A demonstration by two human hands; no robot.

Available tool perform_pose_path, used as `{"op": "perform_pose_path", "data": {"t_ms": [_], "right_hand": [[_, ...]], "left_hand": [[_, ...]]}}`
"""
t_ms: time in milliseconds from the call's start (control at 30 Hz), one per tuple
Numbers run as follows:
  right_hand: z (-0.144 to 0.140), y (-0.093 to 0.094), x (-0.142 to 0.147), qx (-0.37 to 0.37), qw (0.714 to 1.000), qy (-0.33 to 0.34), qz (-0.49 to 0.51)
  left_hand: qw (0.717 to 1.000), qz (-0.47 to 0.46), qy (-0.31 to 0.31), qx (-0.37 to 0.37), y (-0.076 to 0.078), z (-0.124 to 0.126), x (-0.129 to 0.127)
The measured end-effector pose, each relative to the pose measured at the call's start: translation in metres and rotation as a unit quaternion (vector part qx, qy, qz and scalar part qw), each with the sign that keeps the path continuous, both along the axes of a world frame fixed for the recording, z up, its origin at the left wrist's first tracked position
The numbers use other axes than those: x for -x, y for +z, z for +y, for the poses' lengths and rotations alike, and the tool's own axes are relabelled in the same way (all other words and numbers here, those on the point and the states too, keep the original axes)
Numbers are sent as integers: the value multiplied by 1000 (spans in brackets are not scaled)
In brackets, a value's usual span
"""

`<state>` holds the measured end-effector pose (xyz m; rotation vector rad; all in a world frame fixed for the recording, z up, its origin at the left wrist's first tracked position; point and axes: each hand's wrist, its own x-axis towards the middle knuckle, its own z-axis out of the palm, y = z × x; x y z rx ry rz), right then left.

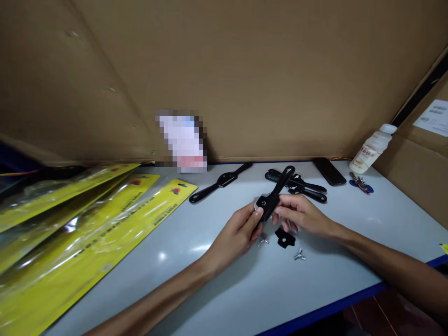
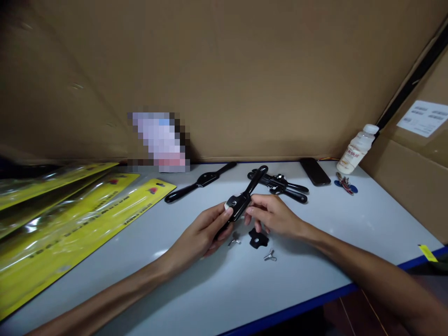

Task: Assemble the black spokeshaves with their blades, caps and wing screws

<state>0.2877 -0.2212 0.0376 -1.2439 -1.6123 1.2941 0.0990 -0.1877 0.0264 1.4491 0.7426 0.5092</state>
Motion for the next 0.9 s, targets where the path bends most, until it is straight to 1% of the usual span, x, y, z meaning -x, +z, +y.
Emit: {"op": "perform_pose_path", "data": {"t_ms": [100, 267, 400, 600, 900], "right_hand": [[0, -5, -1, -7, 1000, -8, -9], [2, -11, -4, -24, 999, -4, -42], [0, -10, -6, -41, 997, 1, -65], [2, -8, -7, -45, 997, 13, -67], [2, -8, -5, -39, 998, 4, -41]], "left_hand": [[1000, -2, 5, -18, -3, 0, -1], [1000, -7, 2, -29, -6, -1, -2], [1000, -9, 9, -25, -5, -1, -2], [1000, -11, 5, -13, -2, -1, -2], [1000, -19, 3, -17, -6, -1, 0]]}}
